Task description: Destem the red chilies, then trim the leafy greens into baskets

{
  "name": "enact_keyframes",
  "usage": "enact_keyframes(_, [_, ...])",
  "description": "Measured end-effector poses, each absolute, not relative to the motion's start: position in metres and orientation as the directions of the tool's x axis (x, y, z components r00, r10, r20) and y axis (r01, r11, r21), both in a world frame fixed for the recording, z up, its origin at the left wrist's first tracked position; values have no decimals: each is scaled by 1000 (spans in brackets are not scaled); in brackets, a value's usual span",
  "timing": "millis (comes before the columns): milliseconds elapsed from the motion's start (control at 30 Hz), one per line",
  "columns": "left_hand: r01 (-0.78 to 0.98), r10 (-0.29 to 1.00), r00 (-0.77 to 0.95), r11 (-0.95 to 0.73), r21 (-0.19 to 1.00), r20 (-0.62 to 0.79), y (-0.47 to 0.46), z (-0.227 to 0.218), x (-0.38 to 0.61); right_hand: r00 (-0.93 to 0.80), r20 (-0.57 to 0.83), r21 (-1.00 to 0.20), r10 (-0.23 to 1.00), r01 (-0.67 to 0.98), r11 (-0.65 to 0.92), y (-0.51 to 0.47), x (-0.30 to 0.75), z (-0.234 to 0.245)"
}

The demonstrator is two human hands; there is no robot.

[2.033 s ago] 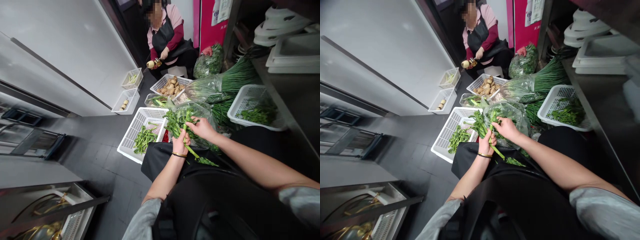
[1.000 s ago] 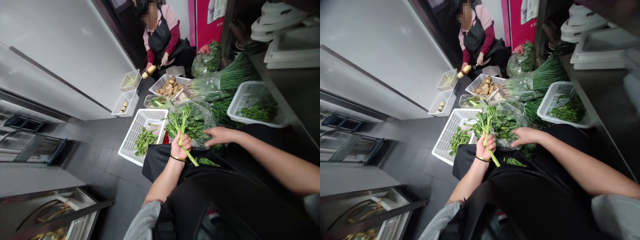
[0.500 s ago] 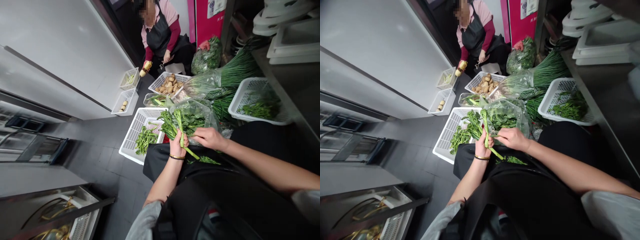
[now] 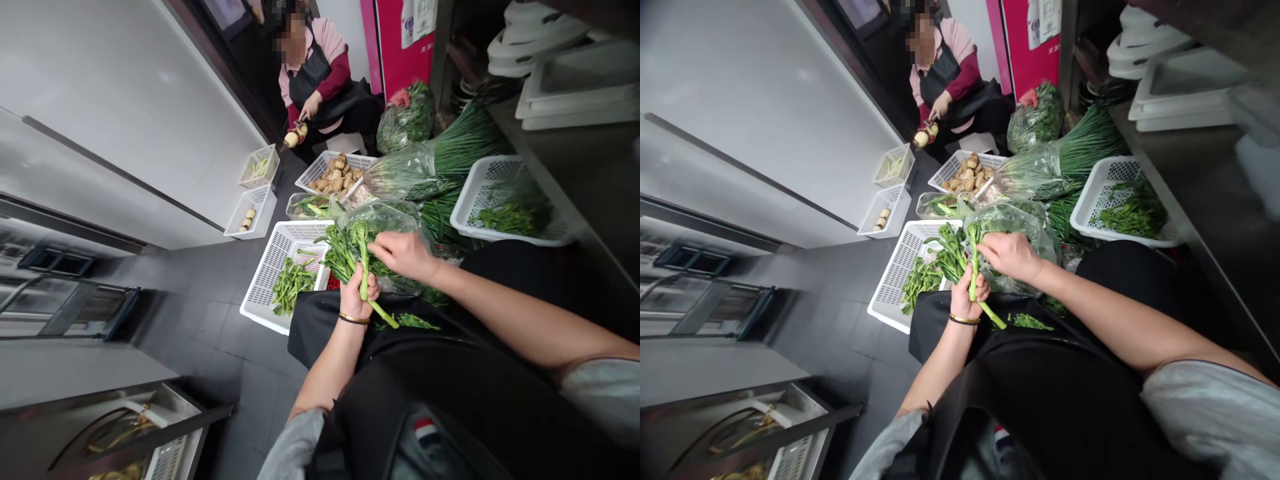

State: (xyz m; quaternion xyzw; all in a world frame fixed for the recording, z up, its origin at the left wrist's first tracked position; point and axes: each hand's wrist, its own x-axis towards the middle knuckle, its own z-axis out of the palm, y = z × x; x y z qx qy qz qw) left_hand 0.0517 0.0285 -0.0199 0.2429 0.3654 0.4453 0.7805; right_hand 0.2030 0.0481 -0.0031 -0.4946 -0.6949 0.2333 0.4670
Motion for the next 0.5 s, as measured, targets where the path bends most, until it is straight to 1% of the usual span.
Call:
enact_keyframes(33, [-531,874,319,485,695,-366,30,-19,50,-177,470,-723,865,486,492,40,202,-6])
enact_keyframes(67, [-541,872,316,488,685,-373,31,-19,48,-281,471,-694,836,467,548,34,203,-8])
enact_keyframes(100, [-548,868,329,497,673,-373,31,-19,47,-353,426,-715,833,432,549,30,206,-11])
enact_keyframes(133, [-551,861,356,508,662,-363,32,-20,45,-374,354,-777,857,392,492,31,210,-12])
enact_keyframes(200, [-545,844,430,525,654,-320,31,-21,46,-276,170,-929,946,274,247,42,219,-13])
enact_keyframes(233, [-534,836,462,529,659,-296,30,-22,47,-215,83,-975,973,187,124,51,223,-11])
enact_keyframes(267, [-522,830,484,529,669,-279,28,-22,48,-176,20,-995,984,97,38,61,225,-10])
enact_keyframes(300, [-510,827,494,527,680,-270,27,-23,50,-161,-11,-1000,987,24,-7,70,226,-8])
enact_keyframes(333, [-503,827,493,523,688,-269,26,-23,52,-157,-14,-1000,987,-22,-17,77,224,-7])
enact_keyframes(400, [-505,834,472,520,689,-284,24,-23,55,-130,31,-999,991,-35,27,81,218,-6])
enact_keyframes(433, [-509,833,464,529,679,-300,24,-22,56,-82,77,-997,994,2,78,78,215,-7])
enact_keyframes(500, [-519,818,461,563,643,-344,24,-21,55,47,228,-960,973,179,216,63,209,-12])
